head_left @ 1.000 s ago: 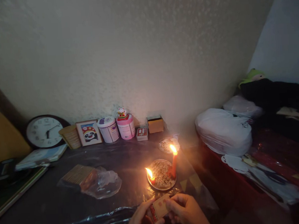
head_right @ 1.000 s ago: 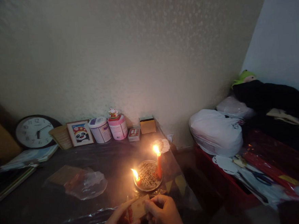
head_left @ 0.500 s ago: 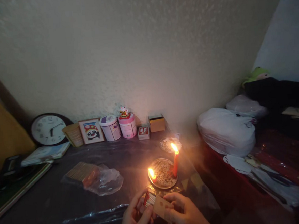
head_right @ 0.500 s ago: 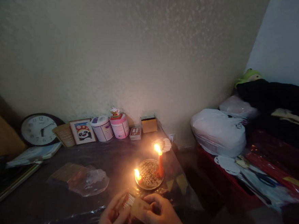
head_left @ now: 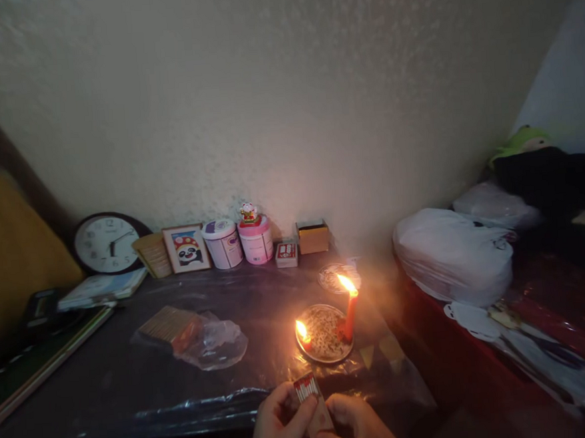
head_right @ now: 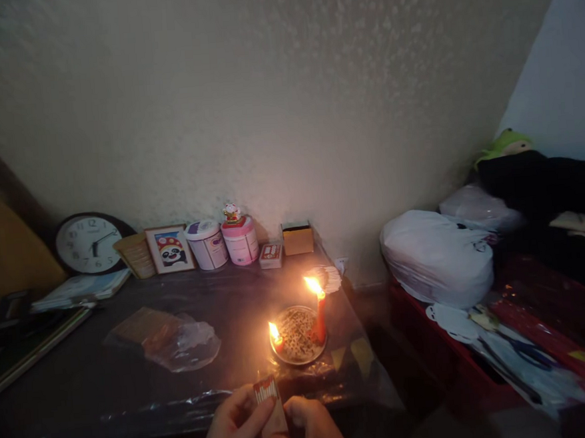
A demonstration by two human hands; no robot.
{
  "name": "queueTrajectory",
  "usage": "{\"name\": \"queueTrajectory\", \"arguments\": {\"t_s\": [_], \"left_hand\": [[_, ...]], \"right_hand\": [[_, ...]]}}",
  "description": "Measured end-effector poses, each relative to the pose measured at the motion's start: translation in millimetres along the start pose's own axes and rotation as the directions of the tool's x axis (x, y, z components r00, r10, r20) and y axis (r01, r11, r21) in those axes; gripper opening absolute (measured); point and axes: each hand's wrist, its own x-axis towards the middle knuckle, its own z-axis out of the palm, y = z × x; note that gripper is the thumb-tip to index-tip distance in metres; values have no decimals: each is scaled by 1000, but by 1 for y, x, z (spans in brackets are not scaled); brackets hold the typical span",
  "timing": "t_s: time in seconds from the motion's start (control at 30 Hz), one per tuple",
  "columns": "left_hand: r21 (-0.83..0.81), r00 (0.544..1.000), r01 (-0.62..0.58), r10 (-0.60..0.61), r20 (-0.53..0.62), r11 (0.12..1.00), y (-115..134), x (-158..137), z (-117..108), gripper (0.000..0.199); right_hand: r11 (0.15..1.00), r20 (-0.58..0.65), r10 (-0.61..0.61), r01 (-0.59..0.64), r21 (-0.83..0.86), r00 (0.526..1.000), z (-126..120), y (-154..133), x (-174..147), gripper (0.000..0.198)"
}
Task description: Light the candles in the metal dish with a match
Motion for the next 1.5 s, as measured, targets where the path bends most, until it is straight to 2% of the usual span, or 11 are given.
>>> {"name": "queueTrajectory", "arguments": {"t_s": [0.13,0.33,0.5,0.63,0.77,0.93,1.03,1.23,1.5], "left_hand": [[36,999,28,-29,26,999,7,-2,-3,32],[63,998,-2,-2,61,998,7,-4,-5,31],[64,999,-3,0,41,998,9,-3,-2,32],[86,999,-20,16,46,996,13,-4,-2,30],[59,996,-27,22,91,998,12,-4,-2,27],[76,999,-40,38,35,996,3,-3,-1,28],[82,999,-51,50,12,995,6,-4,1,24],[92,1000,-4,2,15,996,23,-8,2,19],[52,998,-12,9,61,999,21,-8,1,16]], "right_hand": [[1000,3,-1,1,-28,1000,2,0,1,20],[1000,12,-21,21,-21,1000,3,4,3,20],[1000,15,-15,16,-25,1000,4,11,4,24],[998,4,-28,28,-61,1000,3,11,2,22],[1000,13,-17,17,-19,1000,5,10,2,18],[1000,56,-24,23,19,998,6,12,1,14],[999,65,-37,35,33,997,6,14,0,13],[996,80,-56,50,73,995,6,13,1,11],[998,61,-31,28,52,998,8,16,1,11]]}}
